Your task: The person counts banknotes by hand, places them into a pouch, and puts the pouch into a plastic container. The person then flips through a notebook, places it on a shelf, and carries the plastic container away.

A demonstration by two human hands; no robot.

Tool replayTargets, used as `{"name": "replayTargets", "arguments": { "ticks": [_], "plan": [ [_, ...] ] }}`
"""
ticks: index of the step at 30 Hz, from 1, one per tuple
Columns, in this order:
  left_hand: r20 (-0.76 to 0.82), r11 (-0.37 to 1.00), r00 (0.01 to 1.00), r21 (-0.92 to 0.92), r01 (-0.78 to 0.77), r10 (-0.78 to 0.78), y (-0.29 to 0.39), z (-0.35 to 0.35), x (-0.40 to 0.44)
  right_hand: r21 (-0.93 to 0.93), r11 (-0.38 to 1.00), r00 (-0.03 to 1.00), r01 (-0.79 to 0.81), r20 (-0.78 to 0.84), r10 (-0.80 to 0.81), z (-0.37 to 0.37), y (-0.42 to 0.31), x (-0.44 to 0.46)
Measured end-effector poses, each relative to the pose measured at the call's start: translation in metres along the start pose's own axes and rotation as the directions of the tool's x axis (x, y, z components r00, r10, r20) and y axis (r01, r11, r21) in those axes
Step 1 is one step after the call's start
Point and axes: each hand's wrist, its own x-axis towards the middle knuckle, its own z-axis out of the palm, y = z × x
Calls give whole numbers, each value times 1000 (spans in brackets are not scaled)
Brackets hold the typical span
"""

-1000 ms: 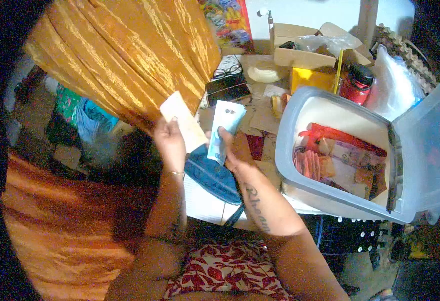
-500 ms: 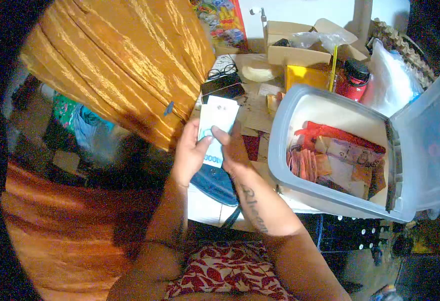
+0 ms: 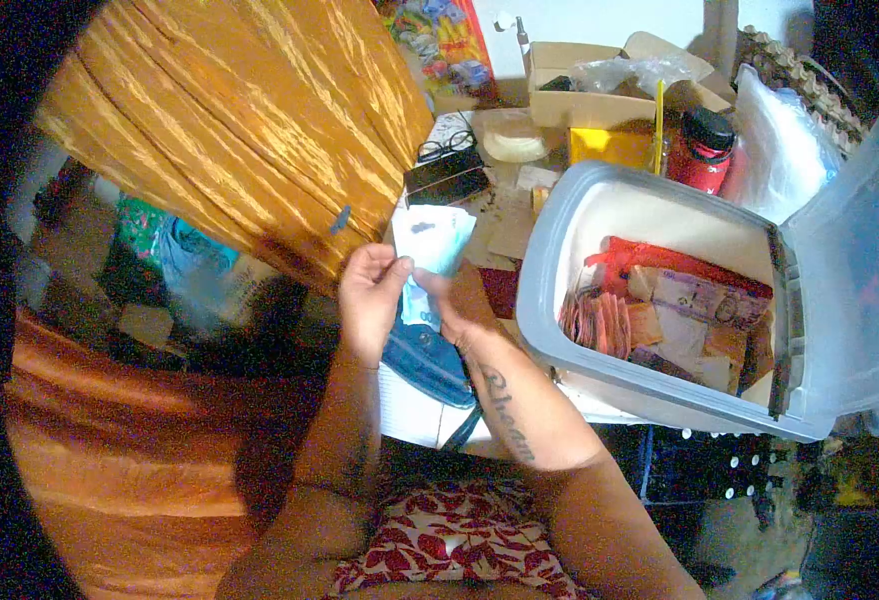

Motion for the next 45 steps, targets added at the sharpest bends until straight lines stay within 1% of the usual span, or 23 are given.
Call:
{"name": "replayTargets", "arguments": {
  "ticks": [5,7,9,10,15,19,22,24,25,26,28,29,31,32,34,35,36,38,39,41,42,44,45],
  "plan": [
    [-35,999,998,-2,43,-43,8,4,0,17,998,999,53,3,-53,6,-5,-5],
    [-44,997,996,-6,77,-77,4,5,0,-34,995,995,96,19,-95,6,-6,-6],
    [-152,1000,988,21,0,3,-7,3,5,-1,999,998,33,-51,-33,9,-10,-6],
    [-151,1000,989,20,4,-1,-9,3,5,38,999,993,-24,-112,28,10,-12,-5],
    [-99,967,984,-219,127,-152,-9,1,4,88,996,996,-33,-74,39,1,2,5],
    [-90,969,984,-208,131,-153,-3,2,3,128,992,999,25,-31,-22,2,1,3],
    [-19,962,984,-214,170,-178,-3,-1,2,51,998,998,-31,-51,33,5,-6,-2],
    [-87,989,987,-68,130,-135,-5,-7,6,41,999,996,-27,-87,31,2,0,4],
    [-145,981,976,-128,146,-164,-6,-11,9,31,999,992,-23,-123,26,0,2,6],
    [-200,983,964,-102,155,-172,-9,-19,13,27,999,992,-24,-124,27,-3,4,6],
    [-367,969,927,186,160,-82,-7,-34,20,82,988,991,-128,-40,131,5,-9,-3],
    [-367,970,927,184,160,-83,-7,-35,19,80,989,991,-127,-41,131,5,-9,-4],
    [-392,818,918,546,179,62,14,-33,16,157,984,996,-89,1,90,4,-8,-4],
    [-398,819,915,544,182,61,11,-31,14,153,984,996,-92,5,93,4,-5,-2],
    [-93,831,971,539,-138,222,7,-21,11,242,969,999,-52,-1,54,3,-2,1],
    [-34,851,952,459,-255,304,6,-12,9,236,970,998,-59,23,55,0,-2,1],
    [14,918,980,348,-192,200,4,-6,8,235,970,999,-54,18,51,2,-5,-1],
    [102,970,984,179,-163,146,1,3,2,147,985,995,87,-52,-80,8,-8,-4],
    [108,971,984,175,-162,145,8,4,0,146,985,995,91,-59,-83,9,-7,-4],
    [229,934,968,312,-172,102,19,5,-1,179,952,967,250,-88,-237,11,-6,-1],
    [232,934,967,312,-174,102,18,3,1,180,951,967,252,-91,-239,9,-6,1],
    [203,988,976,113,-105,80,12,-3,9,-6,974,968,227,-111,-226,4,-6,4],
    [212,999,977,16,-36,32,12,-5,12,-4,975,969,224,-109,-223,3,-8,5]
  ]
}}
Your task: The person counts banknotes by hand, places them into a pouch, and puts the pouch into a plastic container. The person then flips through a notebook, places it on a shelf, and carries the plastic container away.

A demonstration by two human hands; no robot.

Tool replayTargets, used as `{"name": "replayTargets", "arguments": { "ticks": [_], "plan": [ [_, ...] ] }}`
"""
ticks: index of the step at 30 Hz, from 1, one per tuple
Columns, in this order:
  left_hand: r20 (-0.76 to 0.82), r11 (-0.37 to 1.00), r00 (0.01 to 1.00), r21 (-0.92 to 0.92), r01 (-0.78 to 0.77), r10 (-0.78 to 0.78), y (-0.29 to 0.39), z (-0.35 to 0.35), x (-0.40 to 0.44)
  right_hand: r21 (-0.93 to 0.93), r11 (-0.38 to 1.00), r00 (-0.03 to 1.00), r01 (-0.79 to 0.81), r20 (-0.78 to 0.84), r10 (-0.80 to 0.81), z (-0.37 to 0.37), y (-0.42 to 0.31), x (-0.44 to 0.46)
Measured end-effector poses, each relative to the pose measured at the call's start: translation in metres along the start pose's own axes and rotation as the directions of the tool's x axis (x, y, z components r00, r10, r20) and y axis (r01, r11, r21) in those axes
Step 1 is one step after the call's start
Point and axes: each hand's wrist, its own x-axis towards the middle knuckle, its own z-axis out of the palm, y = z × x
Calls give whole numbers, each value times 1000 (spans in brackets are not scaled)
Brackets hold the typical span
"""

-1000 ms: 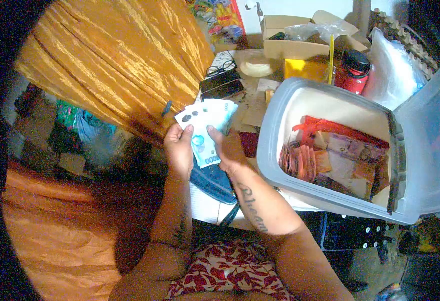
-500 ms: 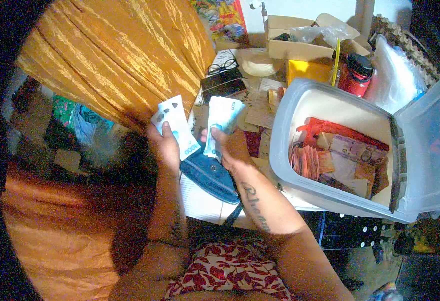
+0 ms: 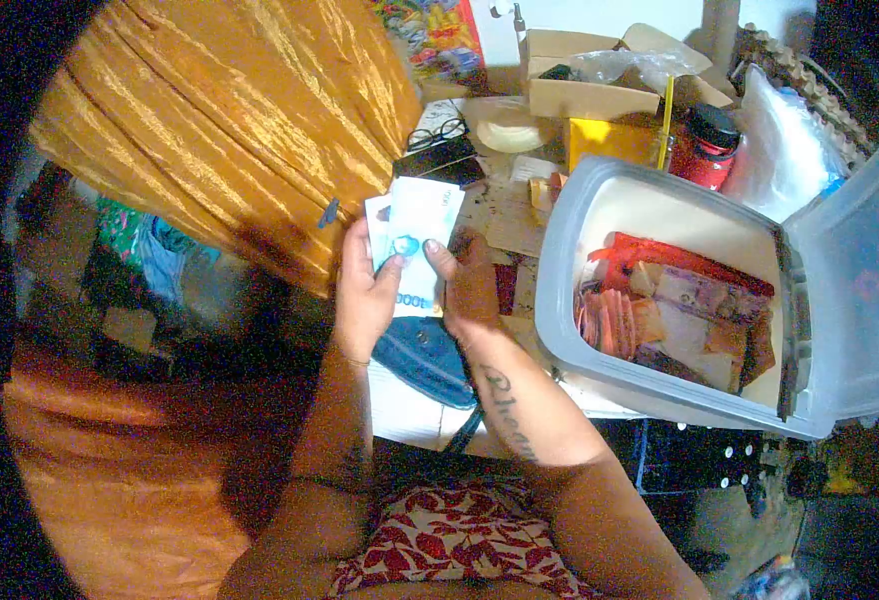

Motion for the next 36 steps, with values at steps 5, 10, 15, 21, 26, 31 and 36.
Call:
{"name": "replayTargets", "arguments": {
  "ticks": [5,10,15,21,26,31,36],
  "plan": [
    [166,980,986,192,-47,14,9,4,0,-144,985,988,90,136,-71,0,8,-3],
    [222,991,975,-121,54,-26,-2,9,6,203,931,933,-303,264,246,-7,-3,-6],
    [129,998,992,-59,-7,14,-13,6,5,223,876,890,-428,271,365,-6,8,-1],
    [-186,978,983,205,47,-8,-23,1,6,138,935,940,-327,147,307,-6,3,-6],
    [-206,997,978,45,56,-46,-13,12,6,-12,990,985,-142,96,143,-3,5,-6],
    [-152,999,988,-29,37,-41,-11,21,6,-152,982,991,-111,59,122,0,-2,-9],
    [-169,994,980,-9,106,-106,-16,17,6,-150,983,991,-103,64,113,-2,7,-6]
  ]
}}
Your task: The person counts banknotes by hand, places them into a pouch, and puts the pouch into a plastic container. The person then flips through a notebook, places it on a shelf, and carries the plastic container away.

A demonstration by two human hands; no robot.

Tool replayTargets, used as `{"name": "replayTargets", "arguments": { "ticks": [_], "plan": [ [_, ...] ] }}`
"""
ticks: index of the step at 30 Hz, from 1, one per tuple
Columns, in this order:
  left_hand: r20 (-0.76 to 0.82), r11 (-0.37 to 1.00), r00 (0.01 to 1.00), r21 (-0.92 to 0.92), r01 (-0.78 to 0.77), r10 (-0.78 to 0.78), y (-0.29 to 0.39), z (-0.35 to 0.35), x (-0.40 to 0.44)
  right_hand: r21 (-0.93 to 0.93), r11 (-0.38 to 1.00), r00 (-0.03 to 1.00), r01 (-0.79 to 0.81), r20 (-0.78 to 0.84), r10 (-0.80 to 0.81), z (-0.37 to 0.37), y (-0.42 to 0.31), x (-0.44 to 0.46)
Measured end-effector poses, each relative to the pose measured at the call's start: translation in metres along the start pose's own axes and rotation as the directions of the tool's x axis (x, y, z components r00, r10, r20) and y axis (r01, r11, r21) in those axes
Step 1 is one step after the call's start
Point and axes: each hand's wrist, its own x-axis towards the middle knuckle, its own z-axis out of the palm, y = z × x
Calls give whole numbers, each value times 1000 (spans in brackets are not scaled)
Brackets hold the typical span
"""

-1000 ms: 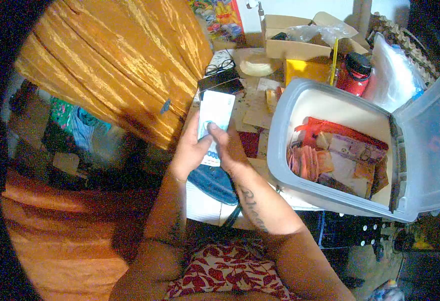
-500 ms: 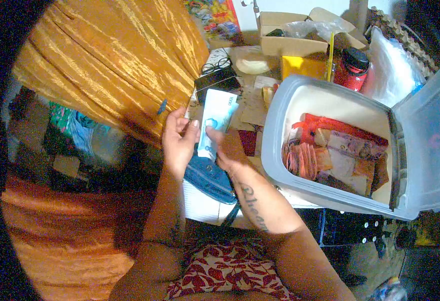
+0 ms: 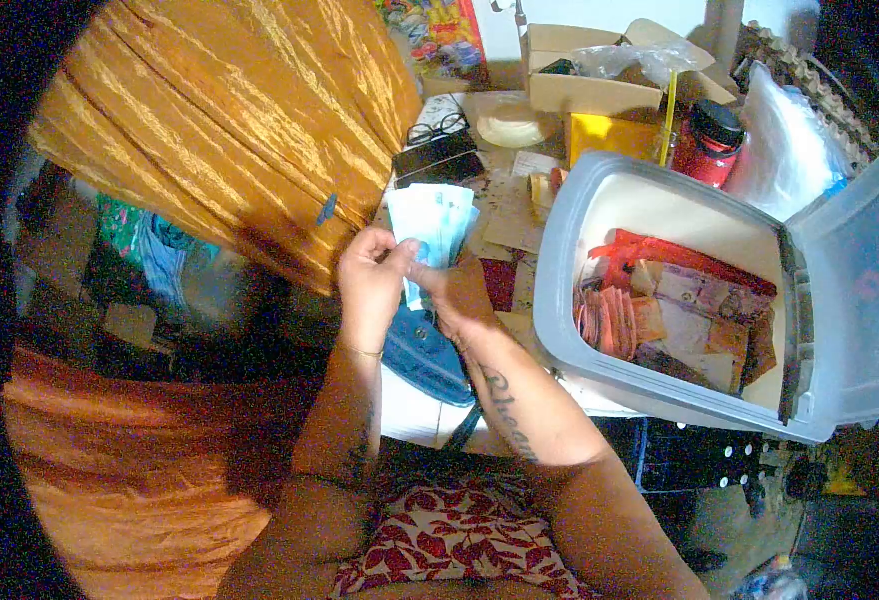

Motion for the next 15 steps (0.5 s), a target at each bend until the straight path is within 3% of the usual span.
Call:
{"name": "replayTargets", "arguments": {
  "ticks": [3,5,7,8,12,13,15],
  "plan": [
    [-79,1000,997,-17,-18,17,-4,-3,3,23,998,998,64,-22,-64,3,0,0],
    [-159,991,984,-94,-92,76,-13,-9,7,145,983,988,-116,-86,129,11,-22,-7],
    [-202,960,979,-270,-74,18,-3,-14,8,253,960,986,-118,-88,144,3,-6,3],
    [-143,926,990,-376,-42,-13,6,-17,9,358,926,984,-118,-86,159,-1,3,7],
    [30,871,997,-486,73,-67,10,-24,3,268,959,993,-86,-53,104,1,-1,2],
    [27,871,997,-486,71,-66,8,-25,1,243,968,996,-68,-47,81,-2,2,4],
    [102,949,990,-290,126,-100,5,-24,-3,218,975,997,-47,-42,58,-3,4,4]
  ]
}}
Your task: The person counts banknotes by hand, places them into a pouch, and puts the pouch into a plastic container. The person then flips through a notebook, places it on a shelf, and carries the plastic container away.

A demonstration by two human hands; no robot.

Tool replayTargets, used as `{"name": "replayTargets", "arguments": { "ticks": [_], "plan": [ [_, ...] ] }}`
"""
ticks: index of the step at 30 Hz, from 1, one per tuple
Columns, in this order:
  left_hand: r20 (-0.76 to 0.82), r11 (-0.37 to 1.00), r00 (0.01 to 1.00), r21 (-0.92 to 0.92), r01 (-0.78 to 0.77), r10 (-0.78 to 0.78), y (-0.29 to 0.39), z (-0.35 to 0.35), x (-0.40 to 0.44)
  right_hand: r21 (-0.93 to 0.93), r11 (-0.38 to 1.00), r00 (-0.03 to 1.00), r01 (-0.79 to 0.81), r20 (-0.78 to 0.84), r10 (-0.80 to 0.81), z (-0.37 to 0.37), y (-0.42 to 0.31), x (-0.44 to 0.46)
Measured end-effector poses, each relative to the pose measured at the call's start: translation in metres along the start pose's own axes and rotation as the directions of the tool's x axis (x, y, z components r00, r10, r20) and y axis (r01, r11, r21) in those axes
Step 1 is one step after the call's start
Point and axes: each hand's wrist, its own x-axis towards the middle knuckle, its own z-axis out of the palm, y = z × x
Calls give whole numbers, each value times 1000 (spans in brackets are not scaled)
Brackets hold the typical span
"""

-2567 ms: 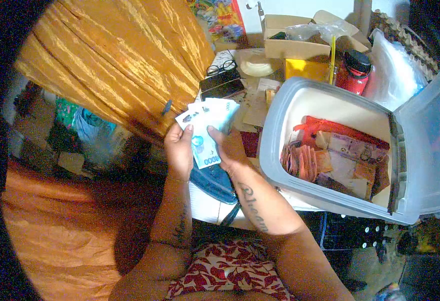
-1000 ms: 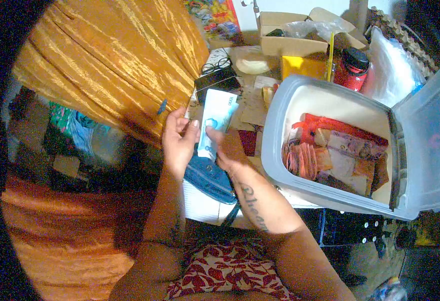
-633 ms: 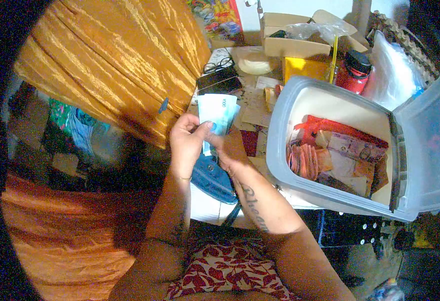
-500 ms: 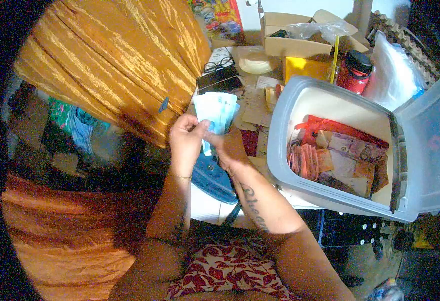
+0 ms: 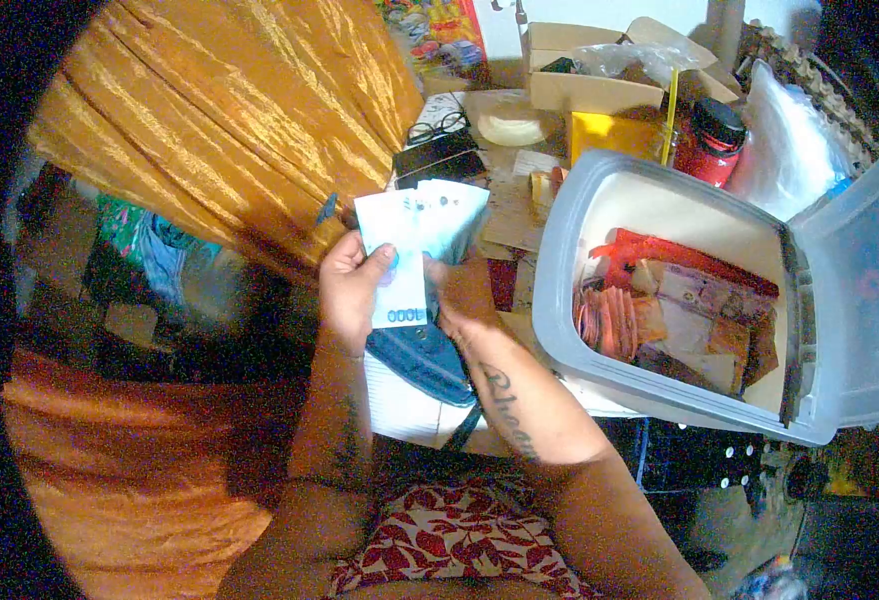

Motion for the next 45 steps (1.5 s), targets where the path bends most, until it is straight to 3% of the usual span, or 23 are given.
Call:
{"name": "replayTargets", "arguments": {
  "ticks": [5,8,11,15,17,20,22,24,26,28,32,34,36,38,40,45],
  "plan": [
    [-3,998,998,6,57,-57,-1,2,-1,18,999,999,28,18,-28,2,-2,-2],
    [-126,999,992,50,0,6,-1,-4,5,43,998,994,-50,-95,54,4,-4,1],
    [-223,984,975,178,24,17,7,-21,10,66,998,998,-11,-58,14,-3,3,5],
    [-64,996,997,81,44,-38,15,-16,2,28,999,997,-24,-76,26,6,-4,-3],
    [51,997,997,44,60,-62,4,-9,0,49,999,1000,0,14,-1,3,-5,-2],
    [24,990,993,85,116,-118,-4,0,-2,-1,1000,1000,-15,-19,15,4,-6,-3],
    [-14,996,998,66,61,-60,-4,3,-4,1,1000,1000,-9,-30,9,3,-4,-3],
    [-99,998,995,-56,26,-32,-2,-1,-1,9,1000,999,-3,-41,3,1,-3,-1],
    [-66,996,998,-93,8,-15,3,-10,-5,24,999,993,-27,-112,29,0,-2,3],
    [48,992,999,-126,-18,25,4,-13,-8,57,998,997,9,-73,-5,1,-2,3],
    [-17,986,999,158,46,-44,-1,0,-14,53,998,999,30,28,-32,3,-3,-3],
    [-38,992,998,118,48,-44,0,4,-13,47,999,1000,-4,-26,5,6,-7,-2],
    [-181,989,983,145,-2,28,4,6,-10,45,999,996,-30,-84,34,5,-7,-1],
    [-155,996,985,57,-62,70,0,-1,-5,139,990,997,8,-72,3,1,-1,3],
    [-32,977,991,-166,-131,127,12,1,-6,90,996,997,18,-77,-11,-1,3,4],
    [-2,986,995,-128,-104,104,8,6,-9,50,998,1000,27,1,-27,1,-1,1]
  ]
}}
